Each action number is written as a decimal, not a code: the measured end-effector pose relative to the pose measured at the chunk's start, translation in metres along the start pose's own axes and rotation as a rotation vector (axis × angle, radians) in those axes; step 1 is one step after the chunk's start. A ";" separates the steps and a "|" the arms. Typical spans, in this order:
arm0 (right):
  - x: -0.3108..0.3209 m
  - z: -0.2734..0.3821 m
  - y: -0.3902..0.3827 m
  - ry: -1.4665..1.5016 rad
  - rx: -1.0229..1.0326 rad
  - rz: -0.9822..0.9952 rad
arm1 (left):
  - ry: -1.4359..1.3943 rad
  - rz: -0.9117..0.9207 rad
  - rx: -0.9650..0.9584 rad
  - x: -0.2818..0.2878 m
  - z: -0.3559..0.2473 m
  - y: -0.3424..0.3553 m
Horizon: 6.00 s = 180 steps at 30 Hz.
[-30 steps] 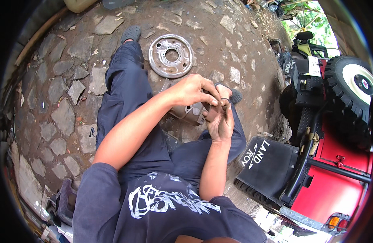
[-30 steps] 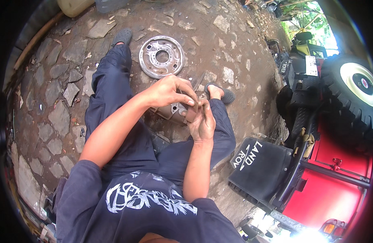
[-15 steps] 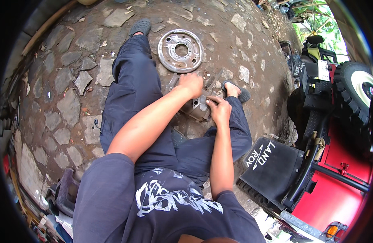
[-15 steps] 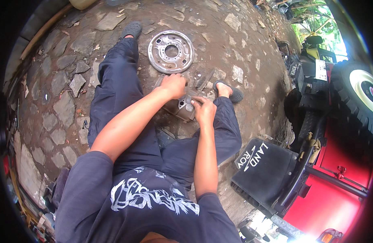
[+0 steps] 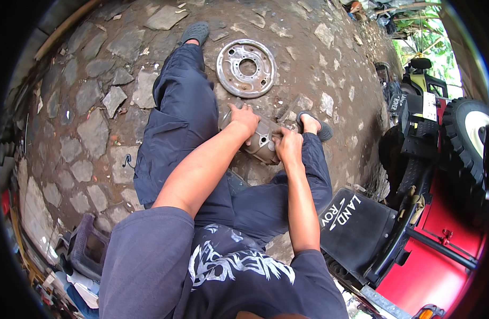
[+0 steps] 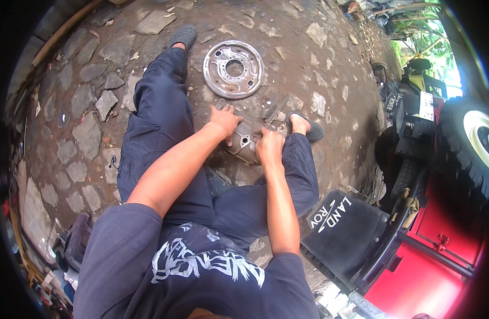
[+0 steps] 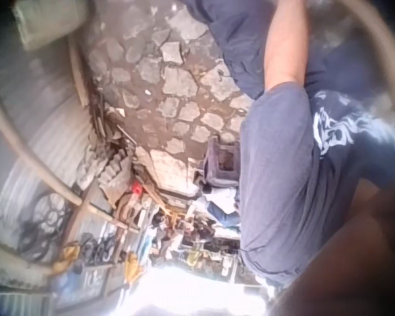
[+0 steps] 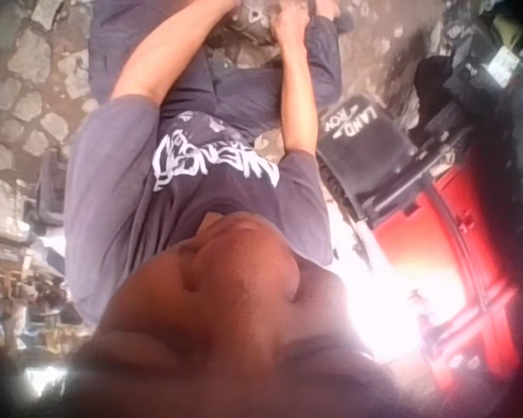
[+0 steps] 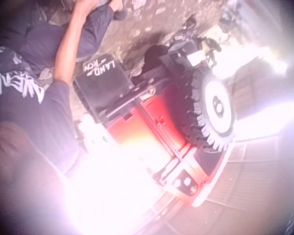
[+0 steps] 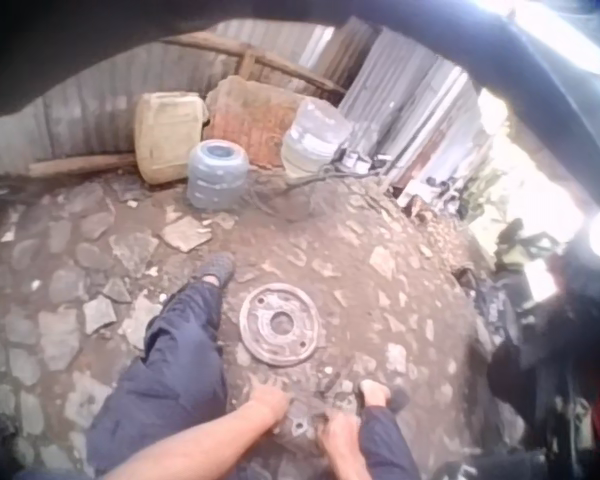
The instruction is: The person sits on the ground and handles a metal engine component, repeatedly inserting and removing small circular rings into holes on the part. The person also flips the part over and continues manipulating the rings by hand.
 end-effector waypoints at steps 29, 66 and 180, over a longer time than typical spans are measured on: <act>0.009 0.011 0.012 0.024 -0.095 0.067 | -0.017 0.025 -0.019 0.006 -0.002 0.002; 0.028 -0.023 -0.080 1.770 -0.331 -0.031 | -0.277 -0.544 -0.368 0.041 -0.004 -0.144; -0.008 -0.016 0.006 0.723 -0.362 -0.574 | -0.122 -0.819 -0.205 0.013 0.003 -0.010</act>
Point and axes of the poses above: each hand's wrist, its own y-axis towards the middle knuckle, its own x-axis out of the back of the hand, z = x × y, the point moved 4 cm from there along y, towards the middle knuckle, and after that the axes turned 10 degrees about -x, right-handed, at the moved point
